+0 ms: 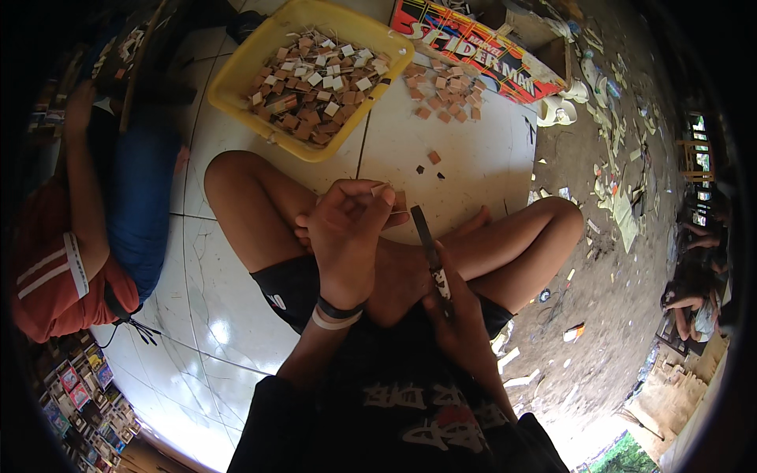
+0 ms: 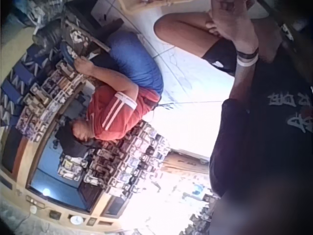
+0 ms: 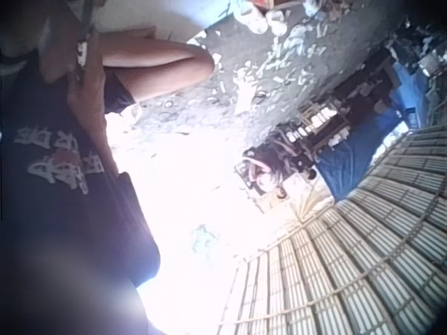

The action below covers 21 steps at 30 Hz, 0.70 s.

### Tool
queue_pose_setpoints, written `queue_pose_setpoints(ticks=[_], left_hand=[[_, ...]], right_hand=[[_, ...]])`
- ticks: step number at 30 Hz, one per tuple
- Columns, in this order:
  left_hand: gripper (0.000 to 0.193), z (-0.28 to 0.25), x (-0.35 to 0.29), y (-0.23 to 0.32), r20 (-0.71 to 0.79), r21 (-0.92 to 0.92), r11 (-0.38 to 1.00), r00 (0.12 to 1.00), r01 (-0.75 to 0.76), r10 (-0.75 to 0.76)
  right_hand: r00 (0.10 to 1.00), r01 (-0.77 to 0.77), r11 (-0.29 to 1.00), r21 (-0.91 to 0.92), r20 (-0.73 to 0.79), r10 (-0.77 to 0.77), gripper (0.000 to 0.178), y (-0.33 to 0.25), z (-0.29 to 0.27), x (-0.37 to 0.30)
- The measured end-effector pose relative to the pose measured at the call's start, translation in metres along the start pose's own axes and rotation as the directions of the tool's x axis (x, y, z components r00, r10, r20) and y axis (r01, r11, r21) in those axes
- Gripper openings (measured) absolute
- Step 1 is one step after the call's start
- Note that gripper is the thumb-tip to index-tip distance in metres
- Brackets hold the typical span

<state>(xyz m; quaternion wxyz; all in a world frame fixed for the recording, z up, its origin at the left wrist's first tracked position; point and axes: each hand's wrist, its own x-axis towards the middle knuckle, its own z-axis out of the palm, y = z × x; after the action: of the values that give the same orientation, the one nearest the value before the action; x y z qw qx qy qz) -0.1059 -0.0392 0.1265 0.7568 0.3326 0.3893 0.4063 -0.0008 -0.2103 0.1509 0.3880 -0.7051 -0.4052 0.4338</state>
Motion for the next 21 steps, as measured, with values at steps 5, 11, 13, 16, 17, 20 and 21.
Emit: queue_pose_setpoints(ticks=[5, 11, 13, 16, 17, 20, 21], left_hand=[[0.019, 0.000, -0.002, -0.006, 0.018, 0.056, 0.997, 0.998, -0.055, 0.054], [0.019, -0.008, 0.002, -0.002, 0.086, 0.123, 0.992, 0.996, 0.000, -0.011], [0.020, -0.007, 0.001, -0.001, 0.092, 0.105, 0.995, 0.996, 0.002, -0.012], [0.024, -0.003, -0.001, 0.000, 0.062, 0.099, 0.993, 0.995, 0.071, -0.077], [0.025, -0.001, -0.002, -0.001, 0.065, 0.119, 0.991, 0.995, 0.068, -0.076], [0.032, 0.004, -0.007, -0.005, 0.059, 0.160, 0.982, 0.992, 0.101, -0.112], [0.035, 0.005, -0.008, -0.007, 0.089, 0.146, 0.984, 0.989, 0.104, -0.118]], right_hand=[[0.995, 0.049, 0.999, -0.007, -0.085, -0.049, 0.065, 0.004, 0.015, -0.005], [0.997, 0.032, 0.999, -0.014, -0.065, -0.033, 0.066, 0.002, 0.004, -0.004], [0.998, 0.028, 1.000, -0.010, -0.057, -0.029, 0.068, 0.000, 0.002, -0.003], [0.997, 0.037, 0.999, -0.025, -0.069, -0.039, 0.068, -0.002, 0.002, -0.004], [0.997, 0.026, 0.999, -0.018, -0.071, -0.028, 0.068, -0.002, 0.002, -0.004], [0.998, 0.001, 1.000, 0.005, -0.068, -0.001, 0.069, -0.002, 0.003, -0.005], [0.998, 0.005, 1.000, -0.004, -0.070, -0.006, 0.069, -0.002, 0.004, -0.005]])
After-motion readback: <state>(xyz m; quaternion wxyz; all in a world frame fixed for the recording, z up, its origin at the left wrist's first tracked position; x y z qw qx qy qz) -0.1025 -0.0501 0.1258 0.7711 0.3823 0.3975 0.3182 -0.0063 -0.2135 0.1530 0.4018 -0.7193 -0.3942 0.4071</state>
